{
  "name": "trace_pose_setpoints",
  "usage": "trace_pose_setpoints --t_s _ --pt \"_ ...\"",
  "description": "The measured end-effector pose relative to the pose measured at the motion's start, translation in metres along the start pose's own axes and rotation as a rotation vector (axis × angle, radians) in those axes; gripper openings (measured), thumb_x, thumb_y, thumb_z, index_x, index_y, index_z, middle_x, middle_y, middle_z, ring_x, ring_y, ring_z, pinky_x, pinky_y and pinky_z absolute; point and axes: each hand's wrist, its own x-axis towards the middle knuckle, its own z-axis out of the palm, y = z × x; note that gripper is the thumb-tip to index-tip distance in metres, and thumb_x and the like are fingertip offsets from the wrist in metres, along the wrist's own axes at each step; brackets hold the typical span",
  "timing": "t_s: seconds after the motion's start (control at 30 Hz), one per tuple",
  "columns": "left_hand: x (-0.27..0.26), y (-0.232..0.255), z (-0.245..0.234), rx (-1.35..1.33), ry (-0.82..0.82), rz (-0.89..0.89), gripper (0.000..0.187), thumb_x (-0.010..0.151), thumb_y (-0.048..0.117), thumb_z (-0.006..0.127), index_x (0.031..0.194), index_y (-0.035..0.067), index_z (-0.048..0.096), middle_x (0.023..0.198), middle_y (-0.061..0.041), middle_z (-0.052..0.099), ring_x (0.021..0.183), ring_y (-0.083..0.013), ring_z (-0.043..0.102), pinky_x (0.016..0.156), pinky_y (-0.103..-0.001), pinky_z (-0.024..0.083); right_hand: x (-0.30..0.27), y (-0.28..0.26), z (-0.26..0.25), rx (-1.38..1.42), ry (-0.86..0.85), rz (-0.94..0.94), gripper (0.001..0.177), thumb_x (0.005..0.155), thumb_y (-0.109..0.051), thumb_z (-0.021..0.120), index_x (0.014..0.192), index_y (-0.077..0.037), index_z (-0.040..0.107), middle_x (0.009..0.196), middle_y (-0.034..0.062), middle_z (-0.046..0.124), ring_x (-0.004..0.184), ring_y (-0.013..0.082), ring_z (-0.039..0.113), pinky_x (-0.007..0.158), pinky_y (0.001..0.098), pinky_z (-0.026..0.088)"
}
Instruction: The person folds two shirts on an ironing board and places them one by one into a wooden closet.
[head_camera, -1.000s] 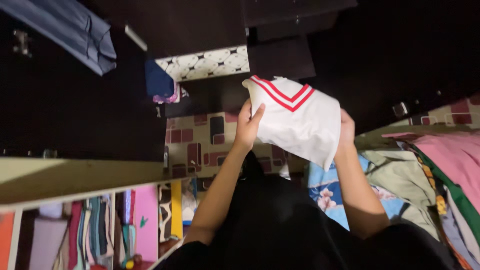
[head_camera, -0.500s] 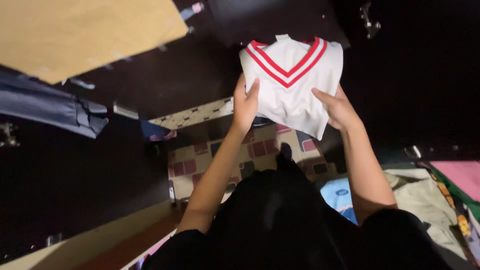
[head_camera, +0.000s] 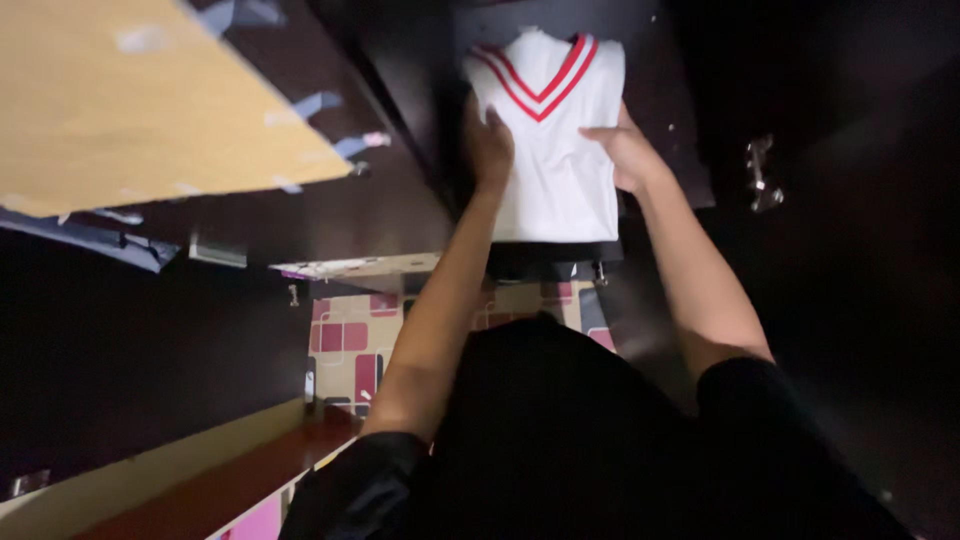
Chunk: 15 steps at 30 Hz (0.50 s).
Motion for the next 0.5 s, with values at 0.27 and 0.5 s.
trace_pose_setpoints --t_s 0.27,0.5 --pt "0.007 -0.05 0.015 -0.061 -0.044 -0.261 0.051 0.093 0.028 0.068 0.131 -0.005 0.059 0.132 -0.028 0.066 0.124 -0.0382 0.063 0.106 -0.041 0.048 0.055 -0.008 -0.012 0.012 0.462 0.168 0.061 0.094 -0.035 0.075 0.135 0.0 0.048 0.122 0.0124 0.069 0.105 0.0198 0.07 0.087 0.0358 0.059" --pt "0.033 -0.044 0.027 -0.317 -0.092 -0.352 0.046 0.091 0.007 0.066 0.134 -0.001 0.052 0.134 -0.026 0.061 0.125 -0.0328 0.06 0.11 -0.04 0.046 0.117 0.013 -0.041 -0.68 0.574 -0.013 0.052 0.092 -0.035 0.088 0.114 0.007 0.066 0.103 0.0114 0.073 0.091 0.0144 0.073 0.078 0.028 0.057"
